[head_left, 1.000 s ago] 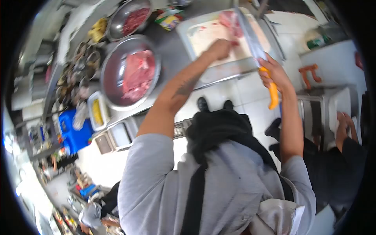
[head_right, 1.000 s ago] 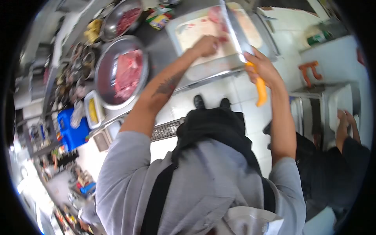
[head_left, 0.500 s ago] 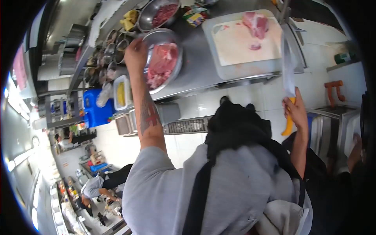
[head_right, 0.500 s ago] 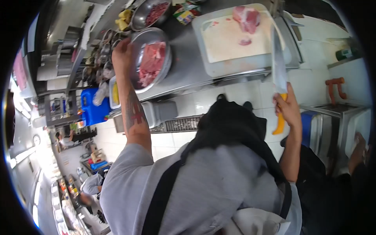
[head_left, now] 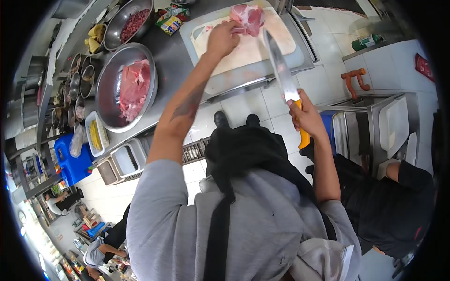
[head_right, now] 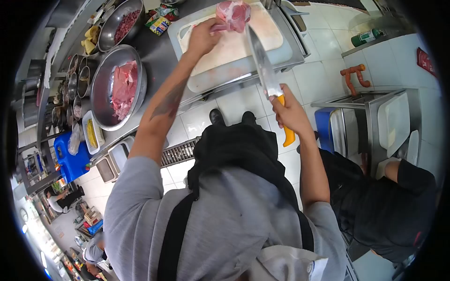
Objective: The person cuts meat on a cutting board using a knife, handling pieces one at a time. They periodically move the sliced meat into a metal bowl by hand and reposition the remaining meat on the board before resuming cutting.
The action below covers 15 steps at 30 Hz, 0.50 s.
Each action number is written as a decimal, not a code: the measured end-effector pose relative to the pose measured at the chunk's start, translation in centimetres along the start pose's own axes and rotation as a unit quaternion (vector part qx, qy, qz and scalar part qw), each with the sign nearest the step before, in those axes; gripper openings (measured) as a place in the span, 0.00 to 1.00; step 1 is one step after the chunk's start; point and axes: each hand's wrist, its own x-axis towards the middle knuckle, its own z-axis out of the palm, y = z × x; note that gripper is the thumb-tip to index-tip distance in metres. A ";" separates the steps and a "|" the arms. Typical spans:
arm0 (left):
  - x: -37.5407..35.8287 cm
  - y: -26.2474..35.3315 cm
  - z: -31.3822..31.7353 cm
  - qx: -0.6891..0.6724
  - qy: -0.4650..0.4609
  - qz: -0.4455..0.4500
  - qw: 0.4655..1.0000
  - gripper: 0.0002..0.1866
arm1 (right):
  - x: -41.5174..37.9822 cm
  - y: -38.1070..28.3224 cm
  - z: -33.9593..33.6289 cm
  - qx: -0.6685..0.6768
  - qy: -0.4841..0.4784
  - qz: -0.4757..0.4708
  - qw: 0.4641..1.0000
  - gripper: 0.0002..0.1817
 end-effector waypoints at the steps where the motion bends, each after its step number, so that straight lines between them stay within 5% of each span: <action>1: -1.5 -0.1 -1.7 -0.029 0.005 0.069 0.997 0.20 | 0.2 0.5 0.3 0.001 0.002 0.001 1.000 0.17; 3: -3.6 -2.1 -3.4 -0.063 0.017 0.134 0.989 0.23 | 1.4 1.4 1.3 -0.036 -0.029 0.048 0.998 0.17; 5: -6.5 -5.1 -3.5 0.246 0.023 0.321 0.914 0.26 | 2.6 1.5 2.2 -0.062 -0.040 0.048 0.996 0.17; 7: -6.9 -6.4 -4.3 0.216 0.011 0.252 0.943 0.24 | 3.3 -0.5 3.7 -0.195 -0.001 0.021 0.981 0.17; 9: -8.5 -6.1 -4.1 0.001 0.076 0.090 0.993 0.19 | 3.7 -1.8 4.5 -0.244 -0.002 0.030 0.969 0.15; 10: -8.9 -5.5 -3.4 -0.009 0.079 0.082 0.993 0.19 | 5.1 -0.9 4.5 -0.326 0.016 -0.016 0.945 0.15; 12: -9.1 -3.6 -1.4 -0.057 0.013 0.000 0.998 0.15 | 6.8 -0.8 4.0 -0.418 0.029 -0.062 0.906 0.15; 15: -8.9 -3.0 0.5 -0.059 0.054 0.046 0.996 0.10 | 7.7 -2.7 3.3 -0.498 0.050 -0.144 0.854 0.14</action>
